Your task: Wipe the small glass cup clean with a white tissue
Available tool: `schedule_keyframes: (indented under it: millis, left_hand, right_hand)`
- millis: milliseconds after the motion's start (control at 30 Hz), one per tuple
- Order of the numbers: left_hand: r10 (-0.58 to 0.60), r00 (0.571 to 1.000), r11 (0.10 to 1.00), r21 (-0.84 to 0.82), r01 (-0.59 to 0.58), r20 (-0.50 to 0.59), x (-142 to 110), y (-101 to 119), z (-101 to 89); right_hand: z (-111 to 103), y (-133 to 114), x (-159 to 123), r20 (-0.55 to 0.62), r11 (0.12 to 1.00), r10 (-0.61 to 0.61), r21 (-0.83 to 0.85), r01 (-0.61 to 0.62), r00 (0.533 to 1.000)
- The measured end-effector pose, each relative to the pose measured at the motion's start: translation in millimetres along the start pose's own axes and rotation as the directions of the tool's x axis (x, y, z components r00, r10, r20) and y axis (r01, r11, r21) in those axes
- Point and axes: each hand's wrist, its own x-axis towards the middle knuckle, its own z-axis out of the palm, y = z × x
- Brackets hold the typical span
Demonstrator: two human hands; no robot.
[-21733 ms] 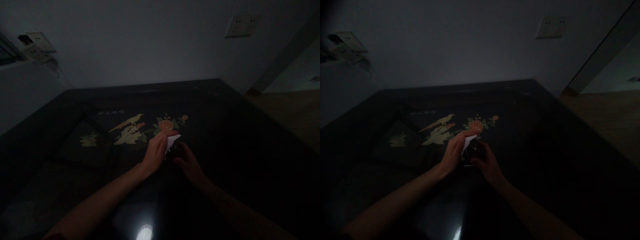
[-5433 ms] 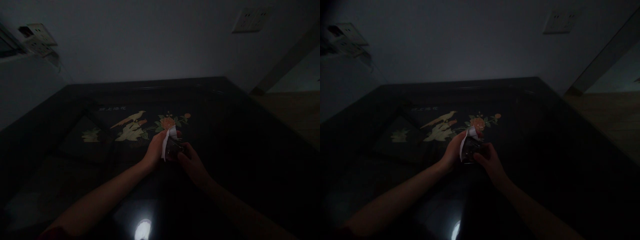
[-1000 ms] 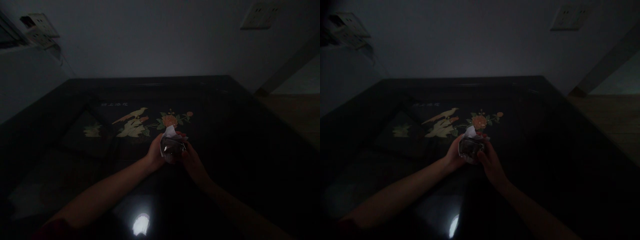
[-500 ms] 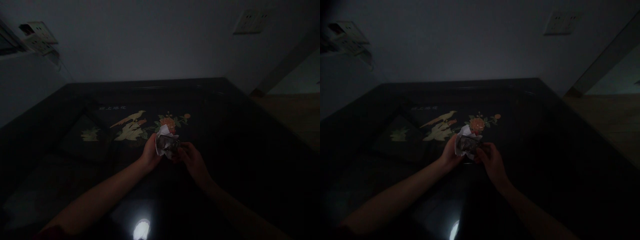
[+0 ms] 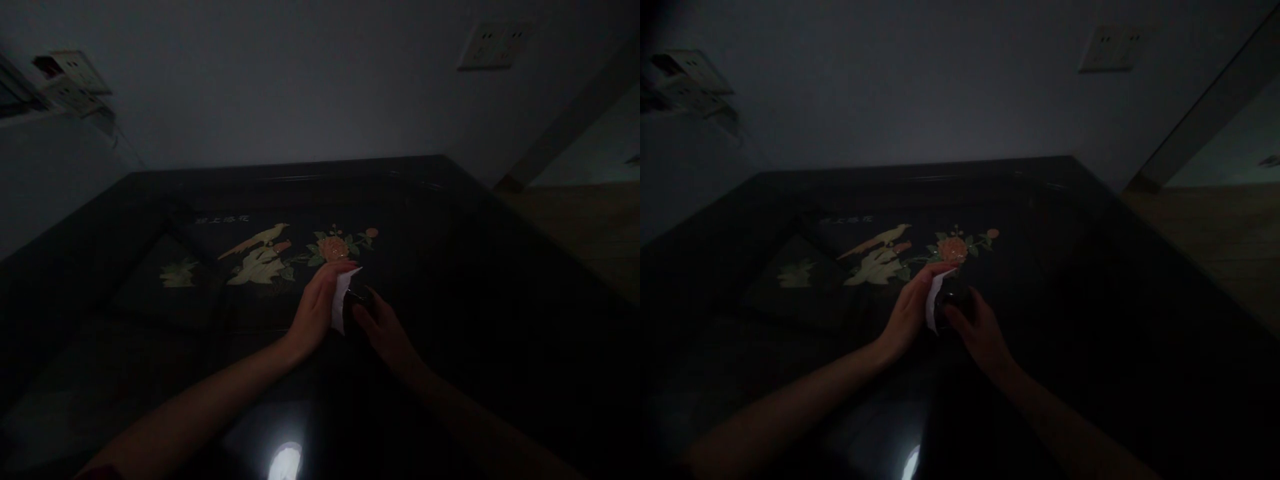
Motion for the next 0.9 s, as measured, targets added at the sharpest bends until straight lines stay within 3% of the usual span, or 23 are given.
schedule_keyframes:
  millis: [167, 300, 433, 533, 633, 700, 900]
  left_hand:
    - [0.097, 0.994, 0.990, 0.100, -0.101, 0.046, -1.2, 5.4, 0.3]
    - [0.027, 0.999, 0.995, 0.099, -0.030, 0.025, 0.1, 3.6, -2.0]
    - [-0.107, 0.992, 0.989, -0.113, 0.099, -0.065, 6.6, -1.1, -4.9]
    - [-0.204, 0.969, 0.928, -0.342, 0.146, -0.141, 12.5, -3.1, -3.0]
    - [-0.310, 0.947, 0.854, -0.463, 0.238, -0.084, 13.8, -2.8, 1.7]
    - [-0.314, 0.948, 0.851, -0.456, 0.262, -0.042, 11.8, -3.3, 3.8]
    - [-0.132, 0.989, 0.972, -0.206, 0.118, -0.059, 4.0, -8.7, -1.8]
  right_hand:
    - [-0.9, -0.4, 1.7, -0.017, 1.000, -0.009, 0.000, 0.009, 1.000]
    - [-3.6, 1.7, 3.8, 0.008, 0.996, 0.042, 0.080, -0.043, 0.999]
    - [-3.6, 6.8, 3.3, -0.009, 0.963, 0.119, 0.243, -0.113, 0.993]
    - [-1.7, 12.1, 2.1, 0.004, 0.932, 0.089, 0.353, -0.084, 0.996]
    - [0.0, 16.1, 1.4, 0.021, 0.917, 0.055, 0.395, -0.059, 0.998]
    - [0.6, 17.3, 1.1, 0.019, 0.917, 0.044, 0.397, -0.048, 0.999]
    - [1.1, 13.1, -0.5, 0.044, 0.957, 0.051, 0.282, -0.061, 0.998]
